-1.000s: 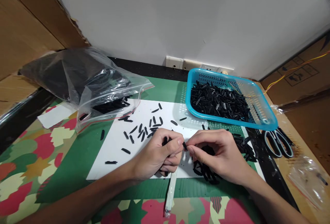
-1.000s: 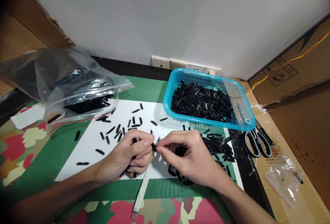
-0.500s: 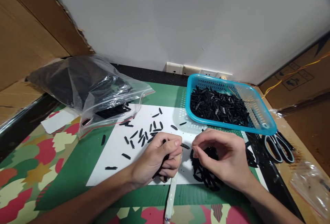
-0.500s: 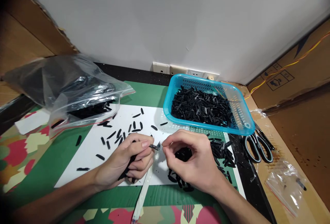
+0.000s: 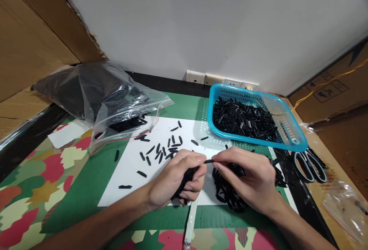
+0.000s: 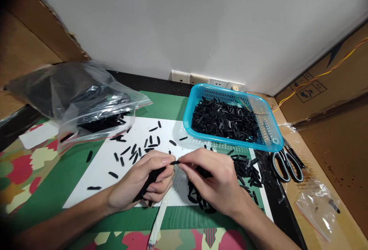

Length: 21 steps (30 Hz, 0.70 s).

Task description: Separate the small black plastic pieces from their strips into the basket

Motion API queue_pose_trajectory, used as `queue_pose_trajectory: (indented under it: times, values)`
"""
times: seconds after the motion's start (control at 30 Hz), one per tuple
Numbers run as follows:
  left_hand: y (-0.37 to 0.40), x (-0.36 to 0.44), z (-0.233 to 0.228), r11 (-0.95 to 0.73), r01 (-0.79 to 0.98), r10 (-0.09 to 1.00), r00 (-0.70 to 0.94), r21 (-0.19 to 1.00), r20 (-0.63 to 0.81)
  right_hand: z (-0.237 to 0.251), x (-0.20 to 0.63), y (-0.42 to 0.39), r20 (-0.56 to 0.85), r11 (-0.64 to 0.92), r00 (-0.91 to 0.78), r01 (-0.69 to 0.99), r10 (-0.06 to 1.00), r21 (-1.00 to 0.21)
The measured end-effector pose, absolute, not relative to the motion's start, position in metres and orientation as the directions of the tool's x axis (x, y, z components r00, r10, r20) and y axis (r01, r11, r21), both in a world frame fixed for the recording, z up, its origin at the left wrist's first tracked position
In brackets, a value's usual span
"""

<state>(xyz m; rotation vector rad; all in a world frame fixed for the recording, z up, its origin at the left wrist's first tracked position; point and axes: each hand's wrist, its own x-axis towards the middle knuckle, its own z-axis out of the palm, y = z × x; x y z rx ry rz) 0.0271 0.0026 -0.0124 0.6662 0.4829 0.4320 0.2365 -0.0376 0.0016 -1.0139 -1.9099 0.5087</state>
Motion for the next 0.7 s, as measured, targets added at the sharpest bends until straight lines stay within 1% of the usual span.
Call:
queue_pose_trajectory:
  times: [0.03, 0.07, 0.1, 0.13, 0.17, 0.23, 0.27, 0.3, 0.33, 0.4, 0.47, 0.53, 0.57, 0.63, 0.7]
  values:
    - [0.003, 0.027, -0.013, 0.704, -0.218, 0.521, 0.805, 0.675, -0.283, 0.002, 0.241, -0.038, 0.601, 0.656, -0.299, 0.513, 0.742, -0.554]
    - [0.003, 0.027, -0.013, 0.703, -0.216, 0.522, 0.804, 0.678, -0.285, 0.003, 0.247, -0.037, 0.676, 0.698, -0.314, 0.581, 0.667, -0.419]
    - [0.003, 0.027, -0.013, 0.706, -0.209, 0.517, 0.806, 0.677, -0.289, 0.004, 0.253, -0.036, 0.733, 0.696, -0.308, 0.651, 0.607, -0.303]
    - [0.003, 0.027, -0.014, 0.714, -0.196, 0.504, 0.811, 0.672, -0.299, 0.005, 0.261, -0.035, 0.769, 0.651, -0.275, 0.723, 0.578, -0.231]
    - [0.003, 0.026, -0.014, 0.727, -0.176, 0.482, 0.819, 0.663, -0.311, 0.006, 0.268, -0.032, 0.798, 0.569, -0.202, 0.797, 0.568, -0.203]
    - [0.003, 0.025, -0.015, 0.753, -0.136, 0.434, 0.838, 0.644, -0.331, 0.007, 0.28, -0.026, 0.796, 0.378, -0.072, 0.903, 0.601, -0.205]
    - [0.003, 0.025, -0.015, 0.761, -0.124, 0.415, 0.847, 0.637, -0.331, 0.008, 0.283, -0.023, 0.784, 0.307, -0.03, 0.929, 0.62, -0.208]
    - [0.004, 0.025, -0.015, 0.766, -0.118, 0.4, 0.857, 0.632, -0.325, 0.009, 0.284, -0.021, 0.768, 0.271, -0.016, 0.94, 0.64, -0.205]
    - [0.004, 0.026, -0.015, 0.768, -0.117, 0.39, 0.865, 0.629, -0.316, 0.009, 0.283, -0.02, 0.755, 0.274, -0.024, 0.939, 0.656, -0.208]
    - [0.004, 0.027, -0.014, 0.771, -0.096, 0.365, 0.877, 0.629, -0.313, 0.01, 0.272, -0.022, 0.726, 0.377, -0.074, 0.888, 0.683, -0.264]
    - [0.003, 0.028, -0.012, 0.77, -0.017, 0.316, 0.879, 0.637, -0.357, 0.012, 0.257, -0.027, 0.672, 0.525, -0.151, 0.753, 0.725, -0.397]
    - [0.001, 0.029, -0.011, 0.766, 0.089, 0.258, 0.864, 0.637, -0.432, 0.013, 0.241, -0.033, 0.565, 0.608, -0.284, 0.579, 0.775, -0.543]
    - [0.001, 0.029, -0.011, 0.764, 0.14, 0.228, 0.855, 0.63, -0.466, 0.014, 0.235, -0.036, 0.51, 0.621, -0.357, 0.511, 0.782, -0.594]
    - [-0.001, 0.029, -0.011, 0.76, 0.215, 0.172, 0.843, 0.613, -0.51, 0.013, 0.228, -0.039, 0.421, 0.613, -0.461, 0.436, 0.781, -0.659]
    - [-0.001, 0.028, -0.011, 0.751, 0.26, 0.134, 0.84, 0.607, -0.526, 0.012, 0.225, -0.041, 0.363, 0.574, -0.485, 0.411, 0.795, -0.708]
